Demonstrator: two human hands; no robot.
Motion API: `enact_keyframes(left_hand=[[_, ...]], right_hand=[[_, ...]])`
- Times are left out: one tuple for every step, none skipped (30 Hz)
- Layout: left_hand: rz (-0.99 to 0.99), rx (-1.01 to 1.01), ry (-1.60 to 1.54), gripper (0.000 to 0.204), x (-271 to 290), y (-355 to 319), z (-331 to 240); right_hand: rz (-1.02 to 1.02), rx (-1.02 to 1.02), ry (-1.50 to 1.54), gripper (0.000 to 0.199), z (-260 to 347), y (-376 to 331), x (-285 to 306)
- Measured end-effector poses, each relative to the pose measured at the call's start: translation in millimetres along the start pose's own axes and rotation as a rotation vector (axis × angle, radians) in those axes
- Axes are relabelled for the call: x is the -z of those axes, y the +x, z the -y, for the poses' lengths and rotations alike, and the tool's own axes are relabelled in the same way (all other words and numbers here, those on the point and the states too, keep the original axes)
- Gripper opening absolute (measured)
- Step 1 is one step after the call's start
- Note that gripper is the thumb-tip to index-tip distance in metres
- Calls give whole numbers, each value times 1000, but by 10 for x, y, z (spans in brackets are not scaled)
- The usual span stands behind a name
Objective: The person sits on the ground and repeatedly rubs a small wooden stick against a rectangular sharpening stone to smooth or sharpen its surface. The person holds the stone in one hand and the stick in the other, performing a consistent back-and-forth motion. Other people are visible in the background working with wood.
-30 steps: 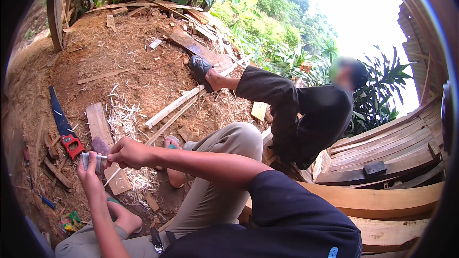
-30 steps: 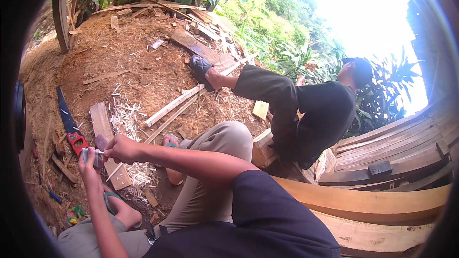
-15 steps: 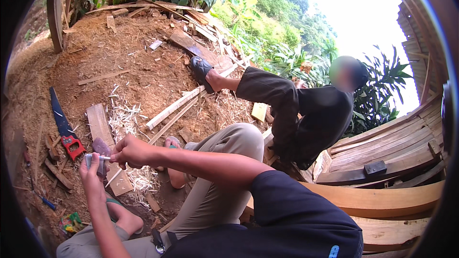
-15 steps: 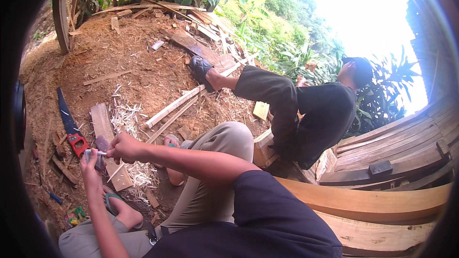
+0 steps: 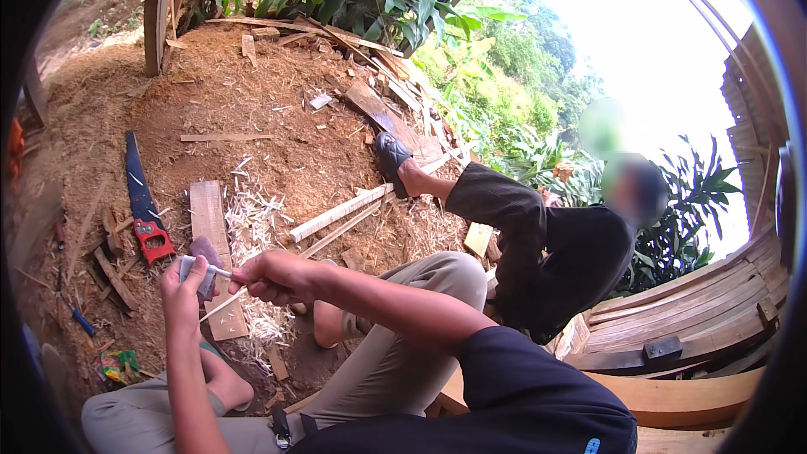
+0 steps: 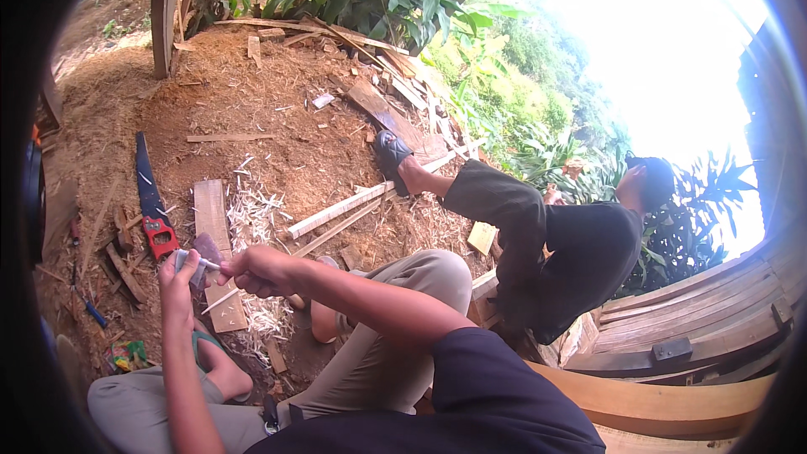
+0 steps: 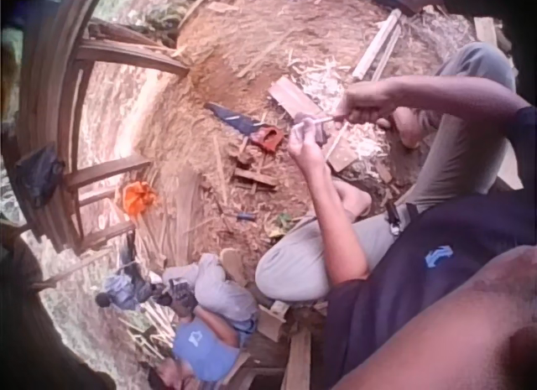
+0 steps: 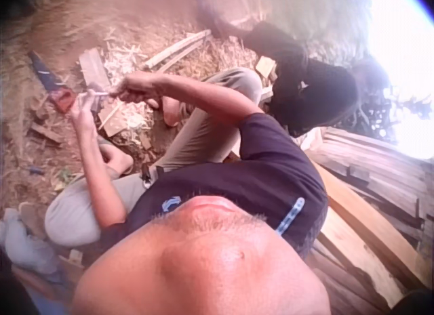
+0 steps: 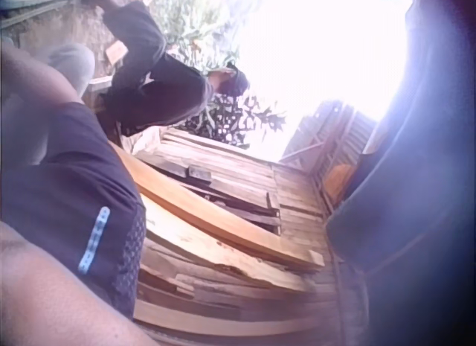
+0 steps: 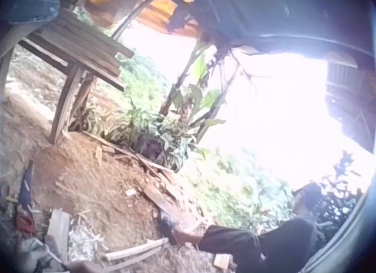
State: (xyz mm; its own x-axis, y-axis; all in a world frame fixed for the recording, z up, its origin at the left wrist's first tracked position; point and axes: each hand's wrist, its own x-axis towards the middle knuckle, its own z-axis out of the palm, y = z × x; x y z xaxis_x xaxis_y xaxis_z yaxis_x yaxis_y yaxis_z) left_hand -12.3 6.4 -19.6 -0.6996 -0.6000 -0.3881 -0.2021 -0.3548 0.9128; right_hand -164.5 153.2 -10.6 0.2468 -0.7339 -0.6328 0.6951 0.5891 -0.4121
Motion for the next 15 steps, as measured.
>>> enact_keyframes(left_hand=[[6, -43, -32, 20, -1, 13, -8], [-4, -45, -30, 20, 0, 27, 12], [-14, -47, -29, 19, -8, 46, 49], [-23, -49, -30, 19, -14, 62, 74], [-70, -44, -26, 18, -34, 36, 85], [-86, -49, -17, 18, -46, 45, 134], [-101, -54, -10, 18, -66, 65, 200], [-115, -53, 2, 18, -71, 44, 225], [-151, -34, -11, 18, -113, 6, 213], [-132, -32, -12, 18, -96, 5, 196], [-115, -30, -11, 18, -74, 0, 185], [-90, -27, -10, 19, -80, -1, 166], [-63, -21, 7, 20, -82, 7, 131], [-62, -28, 3, 19, -60, -1, 105], [-52, -39, -5, 19, -72, -5, 68]], right_hand=[[1, -10, 68, 31, -26, 19, 8], [-4, 64, -10, 31, -52, 31, 10], [-8, 138, -88, 31, -82, 39, 7], [-12, 212, -166, 32, -98, 46, -7], [-182, 272, -466, 33, -121, 86, -30], [-358, 496, -750, 31, -184, 135, -56], [-535, 723, -1032, 29, -266, 185, -84], [-713, 951, -1302, 28, -311, 210, -147], [-727, 939, -1330, 27, -324, 207, -183], [-739, 928, -1359, 26, -329, 183, -217], [-751, 917, -1385, 25, -326, 172, -256], [-646, 1091, -1216, 23, -310, 267, -172], [-455, 734, -859, 23, -286, 263, -39], [-252, 383, -497, 23, -183, 203, 0], [-163, 212, -190, 26, -96, 29, -132]])
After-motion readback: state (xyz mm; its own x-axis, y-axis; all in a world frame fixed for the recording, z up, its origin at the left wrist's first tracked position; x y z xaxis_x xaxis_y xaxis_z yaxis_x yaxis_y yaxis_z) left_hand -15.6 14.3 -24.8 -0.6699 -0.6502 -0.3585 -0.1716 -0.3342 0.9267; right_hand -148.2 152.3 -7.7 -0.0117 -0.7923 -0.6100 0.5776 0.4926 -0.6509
